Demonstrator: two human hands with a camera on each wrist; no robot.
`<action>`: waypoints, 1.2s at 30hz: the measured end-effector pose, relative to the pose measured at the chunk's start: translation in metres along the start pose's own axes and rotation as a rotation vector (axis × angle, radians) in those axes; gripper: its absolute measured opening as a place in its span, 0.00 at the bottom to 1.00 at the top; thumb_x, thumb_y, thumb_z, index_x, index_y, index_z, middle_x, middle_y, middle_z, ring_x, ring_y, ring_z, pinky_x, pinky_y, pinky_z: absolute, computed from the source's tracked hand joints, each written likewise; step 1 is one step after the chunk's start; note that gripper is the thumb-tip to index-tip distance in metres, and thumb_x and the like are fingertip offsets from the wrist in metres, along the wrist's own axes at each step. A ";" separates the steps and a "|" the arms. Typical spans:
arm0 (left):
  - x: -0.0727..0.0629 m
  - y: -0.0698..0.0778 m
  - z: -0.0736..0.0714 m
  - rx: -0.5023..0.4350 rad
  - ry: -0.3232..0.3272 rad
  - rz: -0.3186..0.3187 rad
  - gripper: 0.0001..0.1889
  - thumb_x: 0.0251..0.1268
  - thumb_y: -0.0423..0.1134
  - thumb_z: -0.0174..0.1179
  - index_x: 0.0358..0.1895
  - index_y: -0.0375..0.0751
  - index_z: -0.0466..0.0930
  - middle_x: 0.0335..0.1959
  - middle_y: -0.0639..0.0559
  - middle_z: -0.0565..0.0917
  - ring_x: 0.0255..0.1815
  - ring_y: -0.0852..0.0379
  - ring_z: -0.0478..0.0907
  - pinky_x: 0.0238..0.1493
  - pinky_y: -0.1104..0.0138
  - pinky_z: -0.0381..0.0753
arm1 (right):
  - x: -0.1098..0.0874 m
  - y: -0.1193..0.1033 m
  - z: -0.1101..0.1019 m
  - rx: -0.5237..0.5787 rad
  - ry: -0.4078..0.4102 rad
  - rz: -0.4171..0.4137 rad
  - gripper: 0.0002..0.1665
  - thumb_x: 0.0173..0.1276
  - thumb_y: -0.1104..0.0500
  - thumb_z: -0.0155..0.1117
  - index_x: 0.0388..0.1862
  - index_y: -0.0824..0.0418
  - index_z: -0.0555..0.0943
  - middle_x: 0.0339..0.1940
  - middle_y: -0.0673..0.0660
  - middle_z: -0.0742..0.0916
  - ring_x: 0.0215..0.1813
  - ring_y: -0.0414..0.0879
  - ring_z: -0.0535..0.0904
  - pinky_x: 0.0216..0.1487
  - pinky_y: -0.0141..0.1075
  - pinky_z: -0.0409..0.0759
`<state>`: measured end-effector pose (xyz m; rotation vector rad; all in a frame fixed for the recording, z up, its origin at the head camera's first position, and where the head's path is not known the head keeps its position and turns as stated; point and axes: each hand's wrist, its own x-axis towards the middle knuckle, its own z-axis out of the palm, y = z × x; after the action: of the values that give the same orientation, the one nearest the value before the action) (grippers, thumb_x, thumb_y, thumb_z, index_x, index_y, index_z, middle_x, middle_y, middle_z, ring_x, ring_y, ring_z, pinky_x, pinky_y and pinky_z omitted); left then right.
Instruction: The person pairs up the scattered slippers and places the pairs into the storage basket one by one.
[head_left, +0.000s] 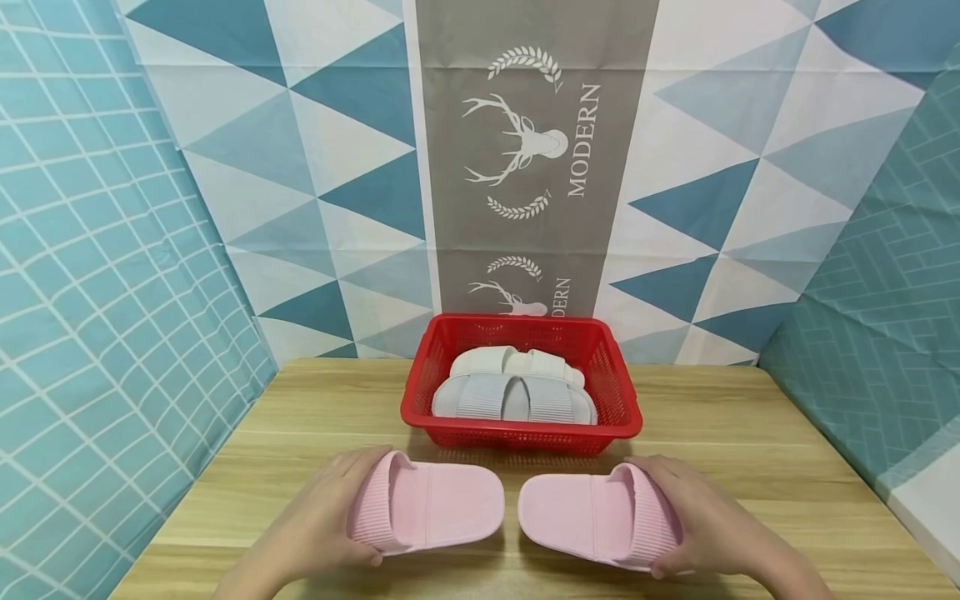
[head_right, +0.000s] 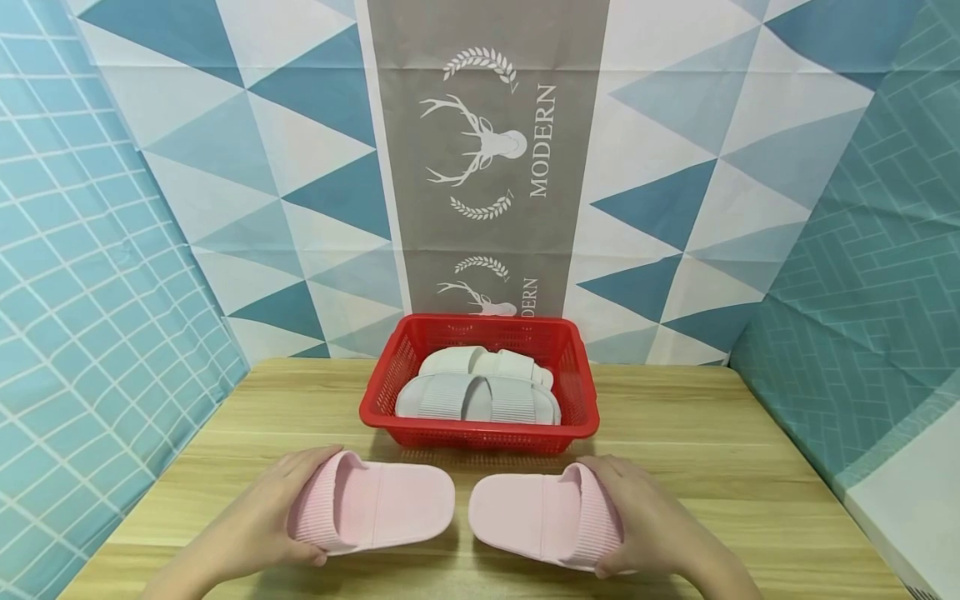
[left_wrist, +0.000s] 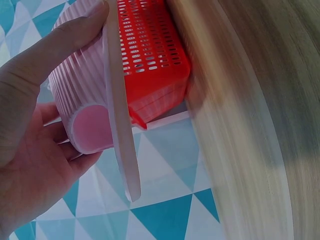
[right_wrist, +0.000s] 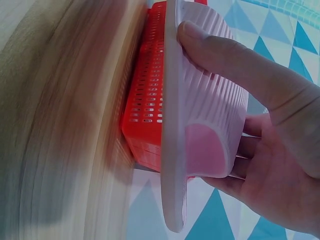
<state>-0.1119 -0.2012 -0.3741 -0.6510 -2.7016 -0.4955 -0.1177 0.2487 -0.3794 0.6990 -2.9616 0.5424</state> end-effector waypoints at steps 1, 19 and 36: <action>0.000 0.000 0.000 -0.001 0.002 0.000 0.59 0.10 0.45 0.84 0.65 0.45 0.69 0.57 0.57 0.78 0.57 0.57 0.73 0.57 0.52 0.78 | 0.001 0.000 0.000 0.006 -0.003 0.003 0.65 0.24 0.35 0.84 0.66 0.52 0.68 0.57 0.42 0.77 0.59 0.43 0.72 0.51 0.49 0.82; 0.003 0.008 -0.001 -0.037 -0.052 0.002 0.59 0.14 0.45 0.84 0.66 0.49 0.67 0.58 0.59 0.77 0.57 0.58 0.72 0.55 0.51 0.79 | 0.004 -0.002 -0.001 0.055 -0.003 -0.056 0.64 0.26 0.38 0.85 0.66 0.43 0.65 0.58 0.38 0.76 0.58 0.41 0.72 0.52 0.42 0.83; 0.004 0.010 -0.001 -0.037 -0.095 0.014 0.57 0.16 0.47 0.84 0.66 0.47 0.67 0.59 0.58 0.76 0.57 0.58 0.72 0.55 0.51 0.79 | 0.008 -0.007 0.000 0.078 -0.023 -0.041 0.63 0.25 0.40 0.85 0.66 0.37 0.64 0.61 0.38 0.74 0.61 0.40 0.70 0.50 0.41 0.83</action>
<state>-0.1101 -0.1920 -0.3698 -0.7204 -2.7803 -0.5241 -0.1221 0.2395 -0.3761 0.7754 -2.9538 0.6538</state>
